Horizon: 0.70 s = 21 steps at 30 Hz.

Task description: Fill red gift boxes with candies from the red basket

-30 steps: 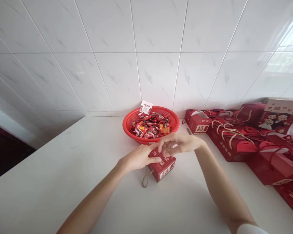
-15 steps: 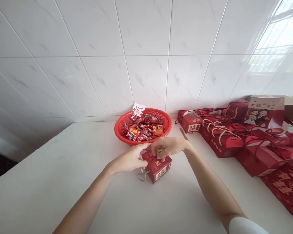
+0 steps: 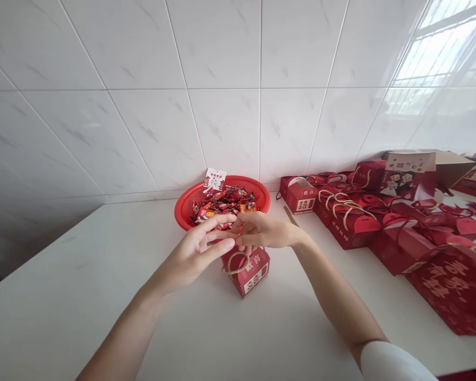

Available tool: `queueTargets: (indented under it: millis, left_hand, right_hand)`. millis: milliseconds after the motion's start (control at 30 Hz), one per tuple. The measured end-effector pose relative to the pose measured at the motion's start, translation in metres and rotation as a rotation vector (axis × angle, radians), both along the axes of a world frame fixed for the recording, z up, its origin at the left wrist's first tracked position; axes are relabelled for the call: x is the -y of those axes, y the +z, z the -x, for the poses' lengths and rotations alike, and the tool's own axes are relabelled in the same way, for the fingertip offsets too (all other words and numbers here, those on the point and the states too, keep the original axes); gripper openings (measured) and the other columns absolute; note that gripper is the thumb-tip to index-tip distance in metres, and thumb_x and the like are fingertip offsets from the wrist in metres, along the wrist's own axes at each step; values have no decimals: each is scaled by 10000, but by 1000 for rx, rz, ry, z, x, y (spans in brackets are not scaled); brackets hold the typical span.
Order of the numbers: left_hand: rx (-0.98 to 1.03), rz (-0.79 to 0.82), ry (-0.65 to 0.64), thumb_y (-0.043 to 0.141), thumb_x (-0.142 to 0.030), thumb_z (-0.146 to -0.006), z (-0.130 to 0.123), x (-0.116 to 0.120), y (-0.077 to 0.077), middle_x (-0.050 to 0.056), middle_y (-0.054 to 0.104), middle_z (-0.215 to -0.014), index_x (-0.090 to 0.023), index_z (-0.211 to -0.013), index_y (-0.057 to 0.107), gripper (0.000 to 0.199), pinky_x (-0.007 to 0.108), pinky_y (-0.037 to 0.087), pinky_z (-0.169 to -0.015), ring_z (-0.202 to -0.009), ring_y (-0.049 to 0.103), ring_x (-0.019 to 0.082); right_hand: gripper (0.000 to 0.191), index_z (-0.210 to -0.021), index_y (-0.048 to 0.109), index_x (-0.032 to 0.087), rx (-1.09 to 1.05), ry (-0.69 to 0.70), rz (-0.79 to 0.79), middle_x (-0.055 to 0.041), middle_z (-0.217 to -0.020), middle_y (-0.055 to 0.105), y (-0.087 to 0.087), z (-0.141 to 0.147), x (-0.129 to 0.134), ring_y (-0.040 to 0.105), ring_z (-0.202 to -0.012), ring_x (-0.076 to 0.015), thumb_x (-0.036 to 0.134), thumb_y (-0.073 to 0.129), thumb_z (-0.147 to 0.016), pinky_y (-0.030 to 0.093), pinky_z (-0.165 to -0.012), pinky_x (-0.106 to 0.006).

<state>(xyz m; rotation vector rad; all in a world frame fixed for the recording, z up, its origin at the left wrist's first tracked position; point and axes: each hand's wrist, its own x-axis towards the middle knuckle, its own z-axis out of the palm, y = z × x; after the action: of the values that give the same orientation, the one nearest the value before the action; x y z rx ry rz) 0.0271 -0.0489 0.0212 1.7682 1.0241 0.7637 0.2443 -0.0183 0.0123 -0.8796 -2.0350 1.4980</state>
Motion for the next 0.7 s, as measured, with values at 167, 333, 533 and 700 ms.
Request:
queueTargets:
  millis: [167,333,533,700]
  left_hand:
    - [-572,-105,-43,521,-420,-888,13,-3,0,0,636,-738,-212,-733,588,268,274,425,-582,-676,596,178]
    - [-923,30,-181,564,-365,-790,17,-7,-7,-23,431,-522,-205,-530,366,364,292,231,-473,-463,379,128]
    - [-892,-52,-214,712,-397,-701,2,-2,-11,19,667,-797,-215,-808,628,227,271,359,-570,-714,612,215]
    - [-862,-224,-183,483,-241,-869,-6,3,-13,18,636,-661,-199,-677,575,217,284,297,-539,-589,558,181]
  right_hand:
    - [49,-881,568,187,82,-7,-71,2,-741,662,1,-1,4,667,-688,-157,209,609,-869,518,-608,-256]
    - [57,-811,582,180,183,55,-158,-8,-762,657,6,-1,10,626,-688,-141,203,594,-863,452,-575,-229]
    - [80,-853,608,176,272,5,-240,27,-713,599,8,5,10,546,-640,-113,229,666,-836,395,-550,-215]
    - [217,-899,646,179,294,11,-244,37,-720,570,2,6,12,504,-645,-109,243,787,-746,352,-534,-215]
